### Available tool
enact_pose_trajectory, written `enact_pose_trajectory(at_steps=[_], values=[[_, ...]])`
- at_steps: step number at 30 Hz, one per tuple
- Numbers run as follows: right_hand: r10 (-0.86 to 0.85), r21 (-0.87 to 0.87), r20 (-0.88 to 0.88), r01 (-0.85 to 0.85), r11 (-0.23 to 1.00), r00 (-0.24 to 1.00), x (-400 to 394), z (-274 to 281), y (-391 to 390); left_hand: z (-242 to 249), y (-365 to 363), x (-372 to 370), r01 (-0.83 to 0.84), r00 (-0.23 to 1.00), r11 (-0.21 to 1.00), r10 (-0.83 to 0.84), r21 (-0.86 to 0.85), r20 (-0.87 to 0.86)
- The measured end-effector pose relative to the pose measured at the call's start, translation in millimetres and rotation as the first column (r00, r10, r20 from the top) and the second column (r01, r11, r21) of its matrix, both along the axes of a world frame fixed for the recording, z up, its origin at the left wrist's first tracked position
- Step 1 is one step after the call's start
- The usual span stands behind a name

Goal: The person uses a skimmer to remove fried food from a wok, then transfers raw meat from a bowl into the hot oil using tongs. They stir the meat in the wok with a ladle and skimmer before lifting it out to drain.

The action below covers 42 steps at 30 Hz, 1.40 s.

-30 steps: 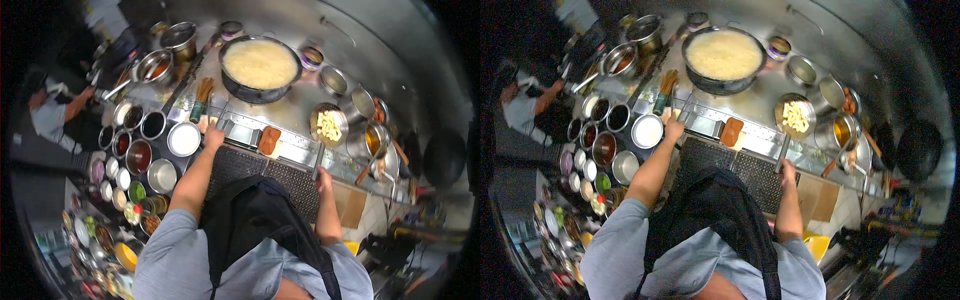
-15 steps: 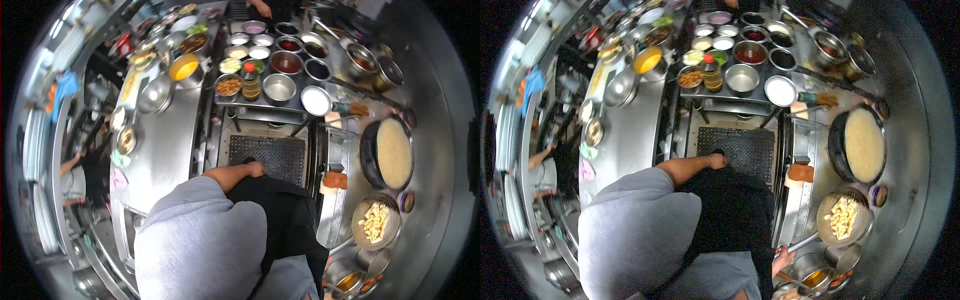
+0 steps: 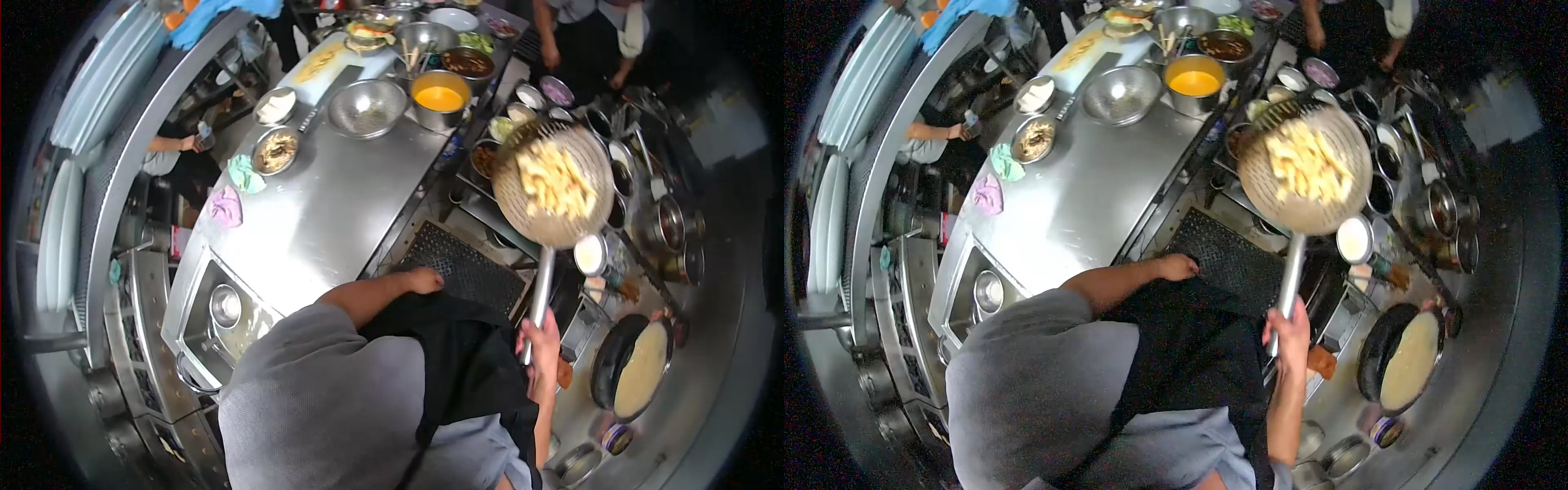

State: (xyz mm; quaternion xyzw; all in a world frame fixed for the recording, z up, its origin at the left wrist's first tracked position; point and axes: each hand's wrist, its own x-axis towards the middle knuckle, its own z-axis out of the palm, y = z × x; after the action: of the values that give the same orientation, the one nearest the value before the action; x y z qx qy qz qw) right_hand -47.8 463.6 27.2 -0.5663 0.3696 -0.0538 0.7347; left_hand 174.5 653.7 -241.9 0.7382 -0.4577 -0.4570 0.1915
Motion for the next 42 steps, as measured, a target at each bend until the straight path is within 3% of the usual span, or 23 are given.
enact_pose_trajectory(at_steps=[3,7,11,13,14,15,16,17,19,20,24,26,27,29,31,32,34,35,37,38,40,41,42], values=[[0.209,-0.024,0.016,-0.208,0.978,0.978,102.7,7.3,-4.8,8.6,6.7,21.9,-0.121,0.991,0.989,0.116,-0.087,-0.061],[0.311,-0.008,0.003,-0.311,0.95,0.95,216.2,7.2,10.3,9.9,8.1,47.7,-0.152,0.982,0.984,0.14,-0.093,-0.127],[0.4,-0.08,-0.026,-0.401,0.912,0.916,298.1,-7.5,32.6,2.9,18.2,60.6,-0.176,0.98,0.961,0.152,-0.212,-0.125],[0.453,-0.222,-0.098,-0.463,0.858,0.886,324.8,-18.7,39.1,-7.0,20.1,67.7,-0.168,0.984,0.954,0.147,-0.248,-0.102],[0.45,-0.225,-0.099,-0.46,0.859,0.888,334.2,-31.9,40.8,-10.0,21.4,71.4,-0.19,0.969,0.963,0.154,-0.189,-0.191],[0.453,-0.406,-0.177,-0.484,0.775,0.874,343.8,-39.8,44.0,-15.0,23.0,73.7,-0.207,0.946,0.97,0.166,-0.126,-0.279],[0.439,-0.565,-0.254,-0.501,0.656,0.862,351.4,-47.1,46.1,-19.8,26.3,75.1,-0.169,0.972,0.962,0.127,-0.212,-0.198],[0.434,-0.565,-0.255,-0.497,0.659,0.864,356.5,-54.0,46.5,-24.8,28.7,76.4,-0.164,0.972,0.963,0.121,-0.212,-0.199],[0.337,-0.761,-0.272,-0.416,0.497,0.901,362.9,-41.6,51.1,-20.9,29.3,79.2,-0.211,0.957,0.962,0.166,-0.175,-0.238],[0.324,-0.693,-0.315,-0.45,0.564,0.892,366.2,-31.5,51.2,-20.5,30.0,79.9,-0.198,0.959,0.964,0.154,-0.175,-0.24],[0.257,-0.749,-0.264,-0.366,0.553,0.93,366.3,-43.8,42.3,-9.0,27.9,87.1,-0.249,0.917,0.956,0.183,-0.153,-0.354],[0.238,-0.651,-0.12,-0.257,0.714,0.964,355.3,-47.7,33.1,7.0,23.1,89.6,-0.228,0.919,0.965,0.169,-0.13,-0.355],[0.211,-0.65,-0.115,-0.234,0.723,0.971,345.8,-43.3,27.0,13.0,19.3,90.9,-0.219,0.926,0.967,0.165,-0.128,-0.34],[0.184,-0.287,-0.008,-0.179,0.941,0.983,316.8,-26.4,11.8,21.6,11.9,95.6,-0.176,0.94,0.976,0.129,-0.126,-0.316],[0.065,-0.12,0.165,-0.046,0.992,0.984,271.0,-20.6,-3.6,28.1,2.3,97.6,-0.13,0.985,0.934,0.085,-0.332,-0.149],[0.007,-0.089,0.159,0.007,0.996,0.987,244.4,-12.4,-10.3,45.9,-6.4,100.4,-0.096,0.988,0.938,0.05,-0.333,-0.145],[-0.127,-0.036,0.159,0.134,0.99,0.979,183.2,-3.3,-21.1,109.0,-32.4,111.8,-0.308,0.88,0.948,0.253,-0.077,-0.403],[-0.209,-0.014,0.165,0.215,0.977,0.964,149.5,-4.4,-24.2,132.1,-45.4,120.0,-0.291,0.826,0.95,0.19,-0.113,-0.53],[-0.382,-0.037,0.151,0.391,0.92,0.912,77.1,-11.1,-21.9,209.9,-72.1,128.2,-0.29,0.554,0.94,0.01,-0.181,-0.833],[-0.452,-0.051,0.084,0.457,0.888,0.888,44.4,-4.8,-16.1,244.2,-88.6,129.2,-0.238,0.431,0.89,-0.262,-0.388,-0.864],[-0.601,-0.111,0.115,0.611,0.784,0.791,-20.4,-23.5,1.3,335.5,-115.7,106.0,-0.264,0.268,0.683,-0.626,-0.681,-0.732],[-0.678,-0.135,0.109,0.686,0.715,0.727,-49.3,-24.6,14.7,368.5,-145.1,94.9,-0.158,0.051,0.403,-0.909,-0.902,-0.415],[-0.742,-0.099,0.105,0.749,0.655,0.662,-73.0,-23.9,28.2,419.2,-151.8,70.2,-0.164,0.093,0.303,-0.943,-0.939,-0.32]])
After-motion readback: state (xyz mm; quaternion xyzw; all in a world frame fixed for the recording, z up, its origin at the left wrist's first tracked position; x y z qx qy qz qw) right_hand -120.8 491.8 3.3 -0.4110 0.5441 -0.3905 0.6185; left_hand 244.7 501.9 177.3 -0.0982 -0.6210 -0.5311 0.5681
